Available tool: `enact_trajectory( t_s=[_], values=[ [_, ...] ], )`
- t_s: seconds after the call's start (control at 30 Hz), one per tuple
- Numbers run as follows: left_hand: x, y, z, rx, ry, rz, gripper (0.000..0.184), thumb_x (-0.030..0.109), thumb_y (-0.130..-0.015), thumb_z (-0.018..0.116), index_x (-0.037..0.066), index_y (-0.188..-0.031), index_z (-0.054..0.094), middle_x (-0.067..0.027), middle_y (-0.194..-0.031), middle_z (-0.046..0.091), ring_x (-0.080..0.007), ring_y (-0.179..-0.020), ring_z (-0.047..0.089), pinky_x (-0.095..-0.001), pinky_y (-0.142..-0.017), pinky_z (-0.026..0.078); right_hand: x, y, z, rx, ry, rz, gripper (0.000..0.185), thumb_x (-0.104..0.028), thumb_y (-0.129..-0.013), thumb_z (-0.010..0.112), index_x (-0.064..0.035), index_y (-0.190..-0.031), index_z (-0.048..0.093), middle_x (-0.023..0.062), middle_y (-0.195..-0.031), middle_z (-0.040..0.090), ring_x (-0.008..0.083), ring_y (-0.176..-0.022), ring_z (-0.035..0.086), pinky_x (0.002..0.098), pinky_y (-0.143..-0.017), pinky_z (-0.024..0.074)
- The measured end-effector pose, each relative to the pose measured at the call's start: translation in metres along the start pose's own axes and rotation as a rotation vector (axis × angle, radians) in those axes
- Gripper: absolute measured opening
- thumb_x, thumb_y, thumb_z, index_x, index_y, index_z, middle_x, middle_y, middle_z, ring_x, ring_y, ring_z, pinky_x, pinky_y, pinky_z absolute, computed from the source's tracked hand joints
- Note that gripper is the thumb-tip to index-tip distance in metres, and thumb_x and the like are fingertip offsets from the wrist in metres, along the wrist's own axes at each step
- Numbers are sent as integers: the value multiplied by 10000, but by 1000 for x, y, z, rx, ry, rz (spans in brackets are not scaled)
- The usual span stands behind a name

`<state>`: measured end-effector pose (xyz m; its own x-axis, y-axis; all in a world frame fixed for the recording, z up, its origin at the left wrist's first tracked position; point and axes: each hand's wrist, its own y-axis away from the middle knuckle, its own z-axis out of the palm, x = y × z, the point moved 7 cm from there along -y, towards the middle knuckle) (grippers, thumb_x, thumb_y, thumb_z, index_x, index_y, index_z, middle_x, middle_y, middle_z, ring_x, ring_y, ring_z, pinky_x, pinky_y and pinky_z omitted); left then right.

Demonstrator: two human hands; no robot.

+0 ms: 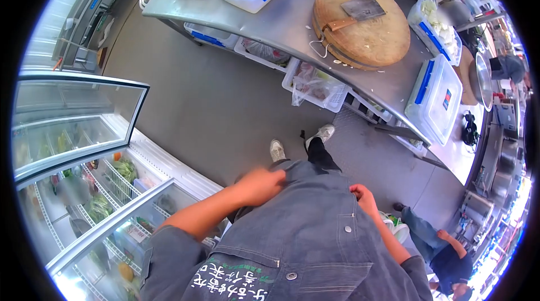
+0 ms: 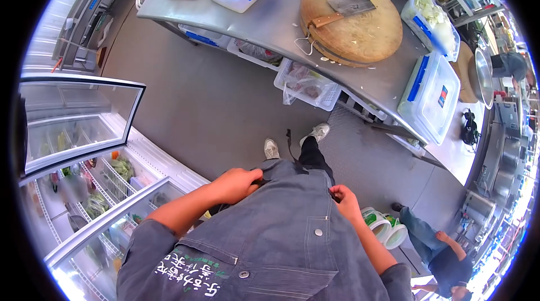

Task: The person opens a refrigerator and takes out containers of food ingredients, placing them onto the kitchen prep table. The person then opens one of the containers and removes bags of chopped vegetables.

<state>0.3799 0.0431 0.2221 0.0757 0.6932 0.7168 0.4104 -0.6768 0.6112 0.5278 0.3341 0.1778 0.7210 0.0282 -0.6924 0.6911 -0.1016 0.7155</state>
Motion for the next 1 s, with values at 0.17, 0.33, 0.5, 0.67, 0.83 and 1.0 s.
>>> enact_trajectory(
  t_s=[0.17, 0.33, 0.5, 0.67, 0.83, 1.0],
  values=[
    [15, -29, 2, -50, 27, 7, 226, 202, -867, 559, 81, -1056, 536, -222, -954, 643, -422, -898, 603, -474, -752, 473, -22, 2, -4, 72, 169, 46, 233, -60, -829, 703, -9, -1013, 568, -3, -783, 607, 73, -716, 557, 227, -693, 463],
    [12, -17, 0, -108, -2, 27, 233, 185, -857, 555, 63, -1055, 547, -217, -985, 640, -420, -904, 601, -470, -770, 474, -22, 13, 3, -2, 99, -97, 233, -70, -845, 687, -12, -1027, 554, 13, -845, 607, 82, -779, 554, 234, -721, 450],
    [-21, -6, -7, -155, -204, 157, 276, 217, -877, 560, 33, -1083, 552, -189, -1024, 639, -373, -871, 617, -435, -777, 483, -42, 17, 6, -84, -1, -73, 221, -89, -862, 674, -3, -1041, 576, 33, -919, 606, 92, -852, 550, 243, -782, 448],
    [-86, -33, 10, -407, 591, -339, 362, 307, -921, 567, 33, -1156, 564, -168, -1101, 633, -307, -925, 620, -355, -872, 482, 11, 13, -25, -9, 66, 34, 338, -216, -934, 601, 8, -1186, 578, 48, -934, 629, 120, -886, 579, 271, -828, 463],
    [-98, -63, 41, -350, -228, 22, 361, 319, -884, 578, 33, -1096, 638, -177, -1103, 654, -349, -972, 634, -415, -848, 485, 134, 24, -50, 206, 139, 145, 389, -276, -951, 574, 16, -1209, 571, 95, -1019, 667, 168, -971, 610, 306, -874, 474],
    [-97, -42, 51, -686, -179, -86, 358, 344, -827, 624, 49, -1012, 709, -166, -1000, 701, -301, -945, 651, -402, -828, 476, 168, 50, -32, 107, 15, 264, 435, -325, -958, 550, 14, -1229, 563, 117, -1100, 666, 191, -1043, 604, 317, -922, 457]
  ],
)
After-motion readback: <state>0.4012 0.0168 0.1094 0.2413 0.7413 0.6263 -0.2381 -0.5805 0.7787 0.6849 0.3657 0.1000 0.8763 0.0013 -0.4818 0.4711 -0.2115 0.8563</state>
